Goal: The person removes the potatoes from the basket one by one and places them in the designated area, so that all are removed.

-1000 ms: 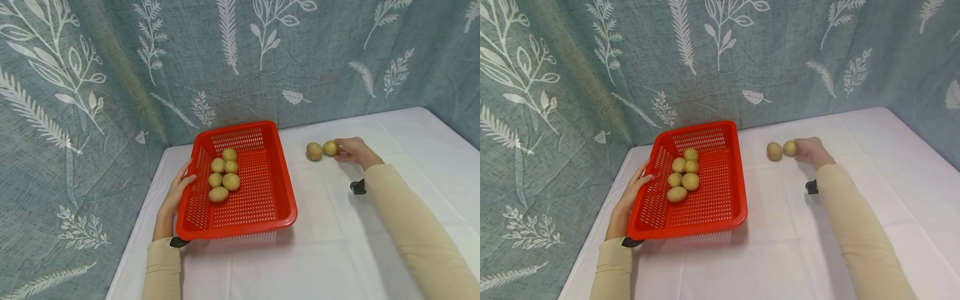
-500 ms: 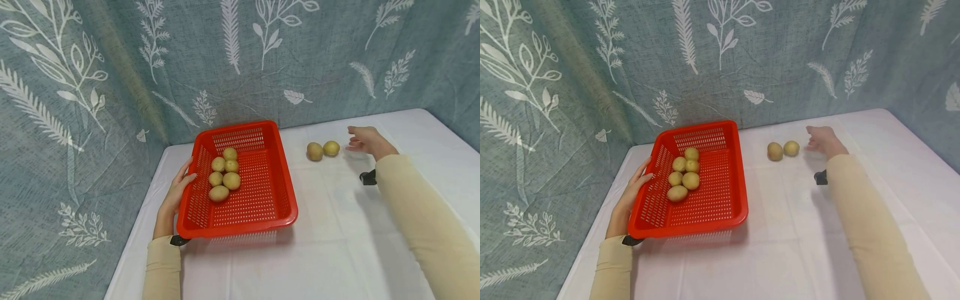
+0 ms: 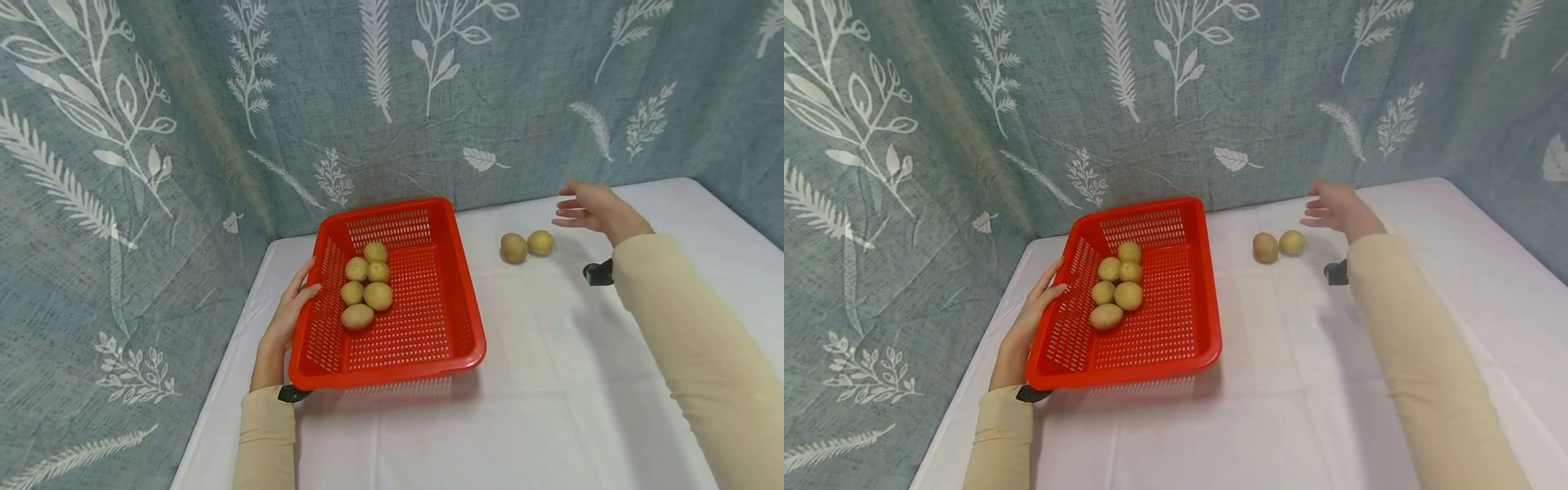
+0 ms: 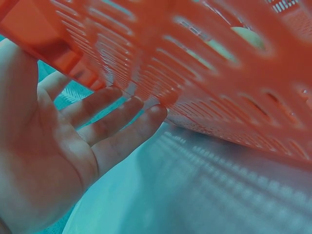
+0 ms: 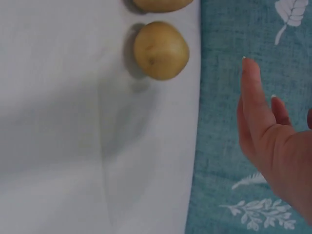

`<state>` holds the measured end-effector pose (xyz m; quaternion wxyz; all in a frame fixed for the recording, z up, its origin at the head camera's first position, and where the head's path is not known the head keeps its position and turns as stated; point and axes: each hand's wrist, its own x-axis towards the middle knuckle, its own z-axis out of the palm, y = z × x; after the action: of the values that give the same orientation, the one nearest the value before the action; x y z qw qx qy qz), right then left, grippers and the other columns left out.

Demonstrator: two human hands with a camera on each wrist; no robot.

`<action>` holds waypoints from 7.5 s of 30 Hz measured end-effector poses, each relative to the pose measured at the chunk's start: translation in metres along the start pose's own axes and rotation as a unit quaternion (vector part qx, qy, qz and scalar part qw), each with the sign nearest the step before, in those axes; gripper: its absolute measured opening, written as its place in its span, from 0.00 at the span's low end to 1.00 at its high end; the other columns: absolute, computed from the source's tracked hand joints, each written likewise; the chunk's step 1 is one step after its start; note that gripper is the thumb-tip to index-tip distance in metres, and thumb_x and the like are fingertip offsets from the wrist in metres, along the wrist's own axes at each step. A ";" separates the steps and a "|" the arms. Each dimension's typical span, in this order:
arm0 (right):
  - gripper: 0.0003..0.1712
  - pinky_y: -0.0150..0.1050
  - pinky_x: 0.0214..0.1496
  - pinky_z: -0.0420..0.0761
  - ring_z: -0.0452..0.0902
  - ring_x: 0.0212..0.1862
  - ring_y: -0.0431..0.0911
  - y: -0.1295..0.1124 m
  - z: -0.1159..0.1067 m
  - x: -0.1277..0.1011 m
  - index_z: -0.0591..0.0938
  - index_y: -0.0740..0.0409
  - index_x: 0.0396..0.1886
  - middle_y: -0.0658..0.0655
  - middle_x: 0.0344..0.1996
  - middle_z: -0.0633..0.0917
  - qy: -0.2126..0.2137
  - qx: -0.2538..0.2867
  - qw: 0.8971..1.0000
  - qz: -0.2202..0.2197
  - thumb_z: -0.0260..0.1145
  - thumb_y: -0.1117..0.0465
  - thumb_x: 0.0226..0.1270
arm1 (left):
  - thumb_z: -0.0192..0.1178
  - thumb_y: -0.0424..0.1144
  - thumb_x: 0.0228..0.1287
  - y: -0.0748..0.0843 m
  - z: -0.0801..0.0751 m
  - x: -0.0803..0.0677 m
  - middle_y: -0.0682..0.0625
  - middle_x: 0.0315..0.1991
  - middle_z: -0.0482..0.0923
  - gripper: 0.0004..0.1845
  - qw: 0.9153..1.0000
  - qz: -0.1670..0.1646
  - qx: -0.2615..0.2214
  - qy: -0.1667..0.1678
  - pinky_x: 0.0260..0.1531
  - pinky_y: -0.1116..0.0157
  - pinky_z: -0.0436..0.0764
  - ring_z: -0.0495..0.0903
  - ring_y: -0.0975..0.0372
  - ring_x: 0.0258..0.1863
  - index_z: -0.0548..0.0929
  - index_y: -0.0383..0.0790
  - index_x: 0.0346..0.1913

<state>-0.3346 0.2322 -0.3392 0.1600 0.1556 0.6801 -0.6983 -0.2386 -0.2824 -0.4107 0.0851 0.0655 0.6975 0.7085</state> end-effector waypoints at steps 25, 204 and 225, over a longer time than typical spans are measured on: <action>0.32 0.46 0.64 0.65 0.48 0.72 0.53 -0.031 0.073 -0.002 0.53 0.57 0.75 0.57 0.73 0.52 -0.045 0.098 0.994 -0.022 0.36 0.49 0.78 | 0.44 0.40 0.76 0.000 -0.002 0.000 0.38 0.65 0.56 0.31 1.000 0.000 -0.002 0.004 0.39 0.63 0.80 0.76 0.57 0.47 0.48 0.55 0.76; 0.21 0.45 0.50 0.78 0.72 0.55 0.53 -0.010 0.261 -0.009 0.72 0.64 0.58 0.61 0.57 0.70 -0.156 -0.002 0.981 -0.118 0.62 0.61 0.68 | 0.44 0.38 0.75 -0.001 -0.004 0.002 0.37 0.64 0.59 0.31 1.000 0.001 -0.014 0.002 0.38 0.63 0.81 0.78 0.58 0.45 0.50 0.54 0.76; 0.27 0.47 0.58 0.72 0.70 0.57 0.56 -0.027 0.187 -0.005 0.65 0.67 0.66 0.63 0.59 0.67 -0.145 0.041 0.983 -0.105 0.58 0.63 0.71 | 0.45 0.40 0.75 -0.001 -0.004 -0.001 0.38 0.64 0.58 0.31 1.000 -0.011 0.006 0.013 0.38 0.63 0.81 0.78 0.59 0.44 0.49 0.54 0.76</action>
<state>-0.3417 0.0462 -0.3081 0.1762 -0.0129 0.6328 -0.7539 -0.2388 -0.2863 -0.4119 0.0828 0.0491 0.7035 0.7041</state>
